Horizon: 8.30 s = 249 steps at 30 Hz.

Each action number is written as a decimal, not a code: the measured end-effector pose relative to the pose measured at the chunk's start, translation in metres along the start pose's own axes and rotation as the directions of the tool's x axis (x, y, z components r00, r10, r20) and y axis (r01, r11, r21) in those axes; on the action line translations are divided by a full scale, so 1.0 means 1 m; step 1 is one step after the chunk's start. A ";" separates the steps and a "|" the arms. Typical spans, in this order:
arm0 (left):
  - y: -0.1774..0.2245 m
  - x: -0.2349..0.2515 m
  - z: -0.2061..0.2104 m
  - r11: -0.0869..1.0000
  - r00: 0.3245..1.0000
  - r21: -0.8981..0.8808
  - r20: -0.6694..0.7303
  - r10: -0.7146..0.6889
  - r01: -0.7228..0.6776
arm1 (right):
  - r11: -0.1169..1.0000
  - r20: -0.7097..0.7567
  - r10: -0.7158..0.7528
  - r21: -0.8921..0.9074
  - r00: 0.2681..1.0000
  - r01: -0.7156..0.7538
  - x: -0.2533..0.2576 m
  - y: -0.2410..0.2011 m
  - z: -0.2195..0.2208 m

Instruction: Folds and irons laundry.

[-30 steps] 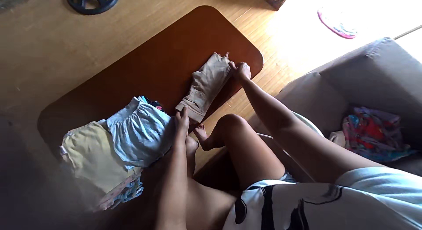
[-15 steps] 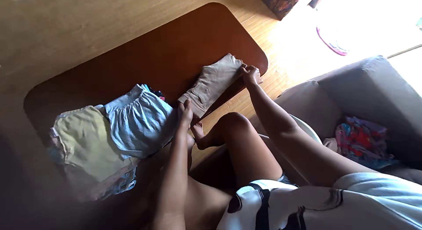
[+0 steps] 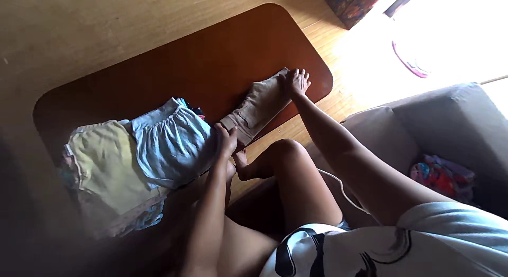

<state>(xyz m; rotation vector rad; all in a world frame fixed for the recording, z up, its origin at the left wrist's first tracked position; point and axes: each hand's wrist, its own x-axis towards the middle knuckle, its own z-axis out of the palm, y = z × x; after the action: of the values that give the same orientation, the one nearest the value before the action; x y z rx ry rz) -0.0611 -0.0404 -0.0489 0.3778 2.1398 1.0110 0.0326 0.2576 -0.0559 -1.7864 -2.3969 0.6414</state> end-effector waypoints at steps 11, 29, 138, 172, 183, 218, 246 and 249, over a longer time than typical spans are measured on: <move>0.012 -0.004 0.009 0.988 0.998 -0.144 0.007 0.059 -0.057 | 0.996 -0.063 -0.076 0.041 0.995 0.079 0.008 0.034 -0.022; 0.019 -0.037 0.039 0.655 0.947 0.684 0.224 0.230 -0.321 | 0.920 0.211 0.330 -0.289 0.920 -0.264 -0.239 0.243 -0.152; 0.040 -0.042 0.024 0.605 0.926 0.761 0.364 -0.100 -0.234 | 0.990 0.216 0.029 -0.143 0.976 0.002 -0.025 0.030 -0.105; 0.042 -0.037 0.023 0.572 0.924 0.761 0.382 -0.013 -0.306 | 0.992 0.237 0.082 -0.108 0.968 -0.057 -0.042 0.050 -0.103; 0.040 -0.040 0.027 0.564 0.917 0.765 0.398 -0.033 -0.312 | 0.994 0.228 0.103 -0.061 0.968 -0.091 -0.022 0.017 -0.100; 0.036 -0.043 0.020 0.643 0.904 0.702 0.426 -0.033 -0.307 | 0.649 0.544 -0.466 -0.326 0.698 0.688 -0.015 -0.011 -0.090; 0.042 -0.052 0.013 0.609 0.908 0.751 0.403 -0.116 -0.255 | 0.672 0.512 -0.468 -0.323 0.720 0.666 -0.019 -0.024 -0.081; 0.042 -0.051 0.012 0.615 0.904 0.741 0.415 -0.102 -0.270 | 0.683 0.473 -0.470 -0.340 0.745 0.647 0.009 0.006 -0.093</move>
<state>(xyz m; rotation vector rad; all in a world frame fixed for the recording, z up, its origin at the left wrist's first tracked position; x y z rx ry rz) -0.0190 -0.0337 0.0024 1.0336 2.0437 -0.0849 0.0642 0.2937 0.0241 -0.9124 -3.3725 0.2962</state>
